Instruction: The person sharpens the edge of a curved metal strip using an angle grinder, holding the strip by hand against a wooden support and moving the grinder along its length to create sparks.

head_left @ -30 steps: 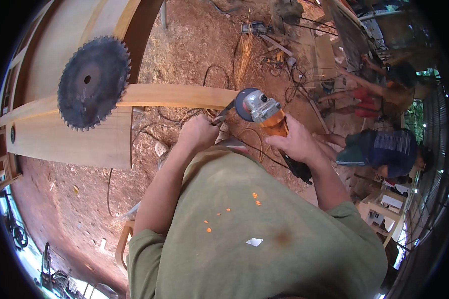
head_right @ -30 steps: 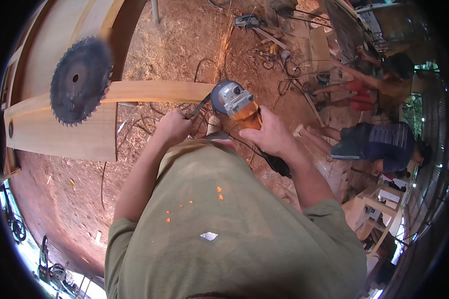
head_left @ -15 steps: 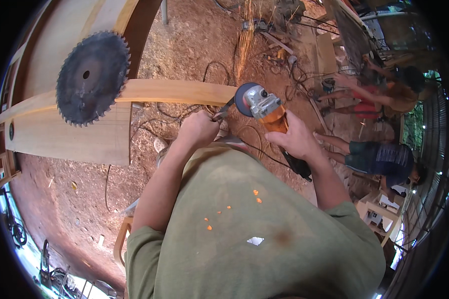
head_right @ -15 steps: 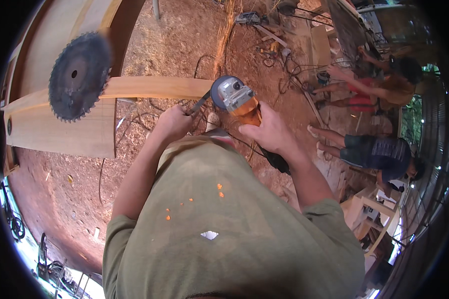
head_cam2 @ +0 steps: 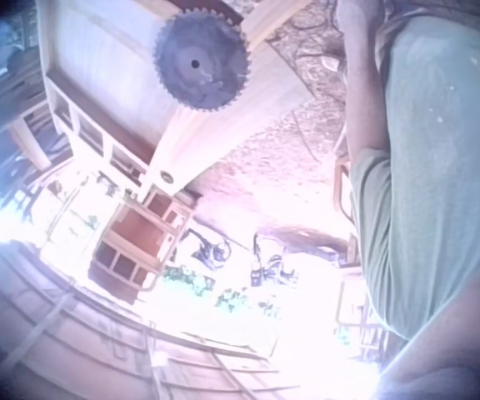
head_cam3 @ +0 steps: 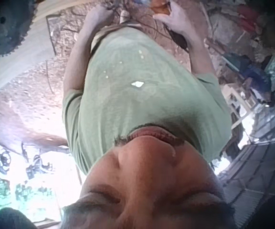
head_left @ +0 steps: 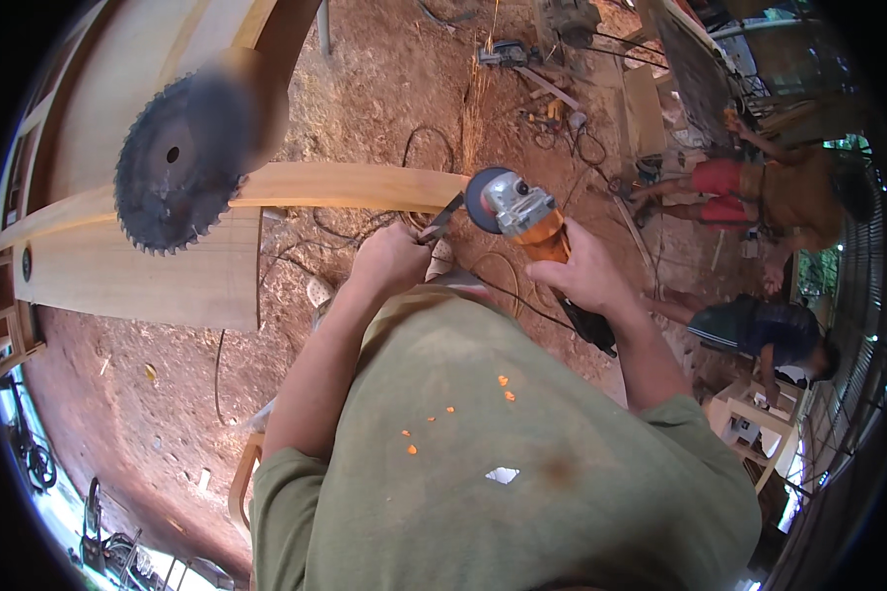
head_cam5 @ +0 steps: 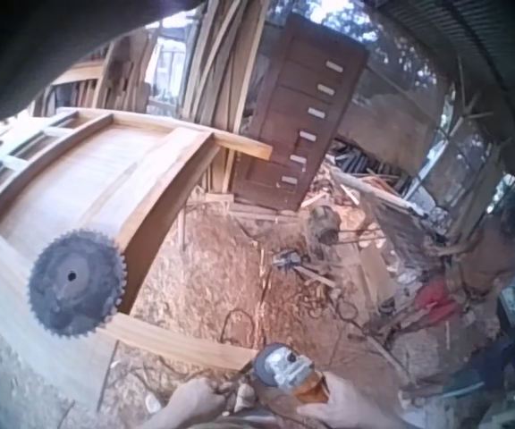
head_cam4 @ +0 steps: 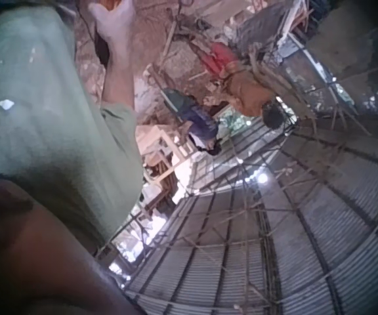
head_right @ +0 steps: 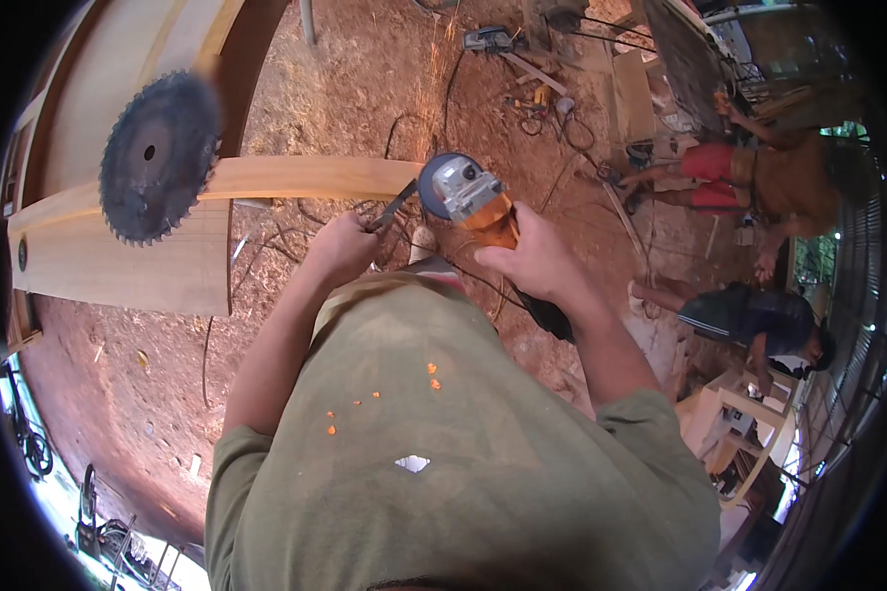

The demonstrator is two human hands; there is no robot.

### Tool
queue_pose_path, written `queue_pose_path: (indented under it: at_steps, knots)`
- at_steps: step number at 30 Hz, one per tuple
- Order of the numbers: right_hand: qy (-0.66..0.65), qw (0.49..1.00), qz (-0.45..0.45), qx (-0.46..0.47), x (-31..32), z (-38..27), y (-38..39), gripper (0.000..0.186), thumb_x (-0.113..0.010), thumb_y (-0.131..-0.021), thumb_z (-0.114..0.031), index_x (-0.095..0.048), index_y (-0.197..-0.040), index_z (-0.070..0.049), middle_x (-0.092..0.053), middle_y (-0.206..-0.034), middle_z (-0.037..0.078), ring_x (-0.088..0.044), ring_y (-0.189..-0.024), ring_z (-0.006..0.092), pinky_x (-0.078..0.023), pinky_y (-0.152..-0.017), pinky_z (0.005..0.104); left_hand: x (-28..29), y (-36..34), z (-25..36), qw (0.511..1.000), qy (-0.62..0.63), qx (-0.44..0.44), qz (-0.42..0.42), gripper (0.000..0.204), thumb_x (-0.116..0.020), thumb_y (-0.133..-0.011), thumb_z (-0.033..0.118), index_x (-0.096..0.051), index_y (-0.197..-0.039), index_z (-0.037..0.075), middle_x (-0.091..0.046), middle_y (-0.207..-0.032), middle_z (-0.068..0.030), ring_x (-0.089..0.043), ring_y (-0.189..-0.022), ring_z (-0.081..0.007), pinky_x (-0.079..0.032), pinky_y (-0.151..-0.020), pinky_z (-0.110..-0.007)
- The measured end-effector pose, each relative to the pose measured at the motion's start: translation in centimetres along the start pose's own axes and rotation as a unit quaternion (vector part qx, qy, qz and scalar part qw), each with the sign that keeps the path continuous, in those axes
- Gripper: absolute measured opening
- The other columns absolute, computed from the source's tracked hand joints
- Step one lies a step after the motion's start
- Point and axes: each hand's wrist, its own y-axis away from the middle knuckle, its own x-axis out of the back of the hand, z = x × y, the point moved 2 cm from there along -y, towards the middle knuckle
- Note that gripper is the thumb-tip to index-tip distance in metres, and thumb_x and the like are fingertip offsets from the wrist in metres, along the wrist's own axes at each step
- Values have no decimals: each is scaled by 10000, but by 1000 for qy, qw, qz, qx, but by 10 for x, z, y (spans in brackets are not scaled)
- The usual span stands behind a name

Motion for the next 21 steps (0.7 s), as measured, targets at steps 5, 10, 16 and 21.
queue_pose_path:
  at_steps: [5,10,16,21]
  knots:
    - [-169,983,64,12,7,55,2,554,-763,-793,-213,-542,-1243,23,-676,-1043,130,-664,-955,202,-528,-820,324,-8,7,-4,994,24,-87,55,568,-555,-981,482,-666,-740,-20,-655,-740,-240,-654,-743,-429,-507,-694,-512]
    - [-524,851,19,-28,18,106,6,433,-665,-857,-209,-546,-1215,4,-671,-971,122,-690,-754,235,-592,-687,377,4,35,-10,926,37,-282,248,424,-597,-1004,271,-588,-647,41,-568,-606,-136,-556,-580,-335,-400,-662,-417]
    - [-647,761,-6,-52,5,144,-6,377,-641,-907,-283,-568,-1149,-4,-672,-945,118,-695,-762,252,-599,-681,399,34,76,-32,865,31,-185,466,433,-617,-1004,171,-509,-609,27,-443,-516,-70,-414,-475,-177,-312,-538,-362]
    - [-661,747,-37,-54,-13,166,-27,332,-646,-917,-315,-578,-1093,-42,-671,-911,107,-689,-720,254,-595,-632,406,32,114,-61,749,88,-196,627,502,-556,-1038,191,-492,-555,66,-454,-494,-8,-437,-527,-122,-359,-543,-331]
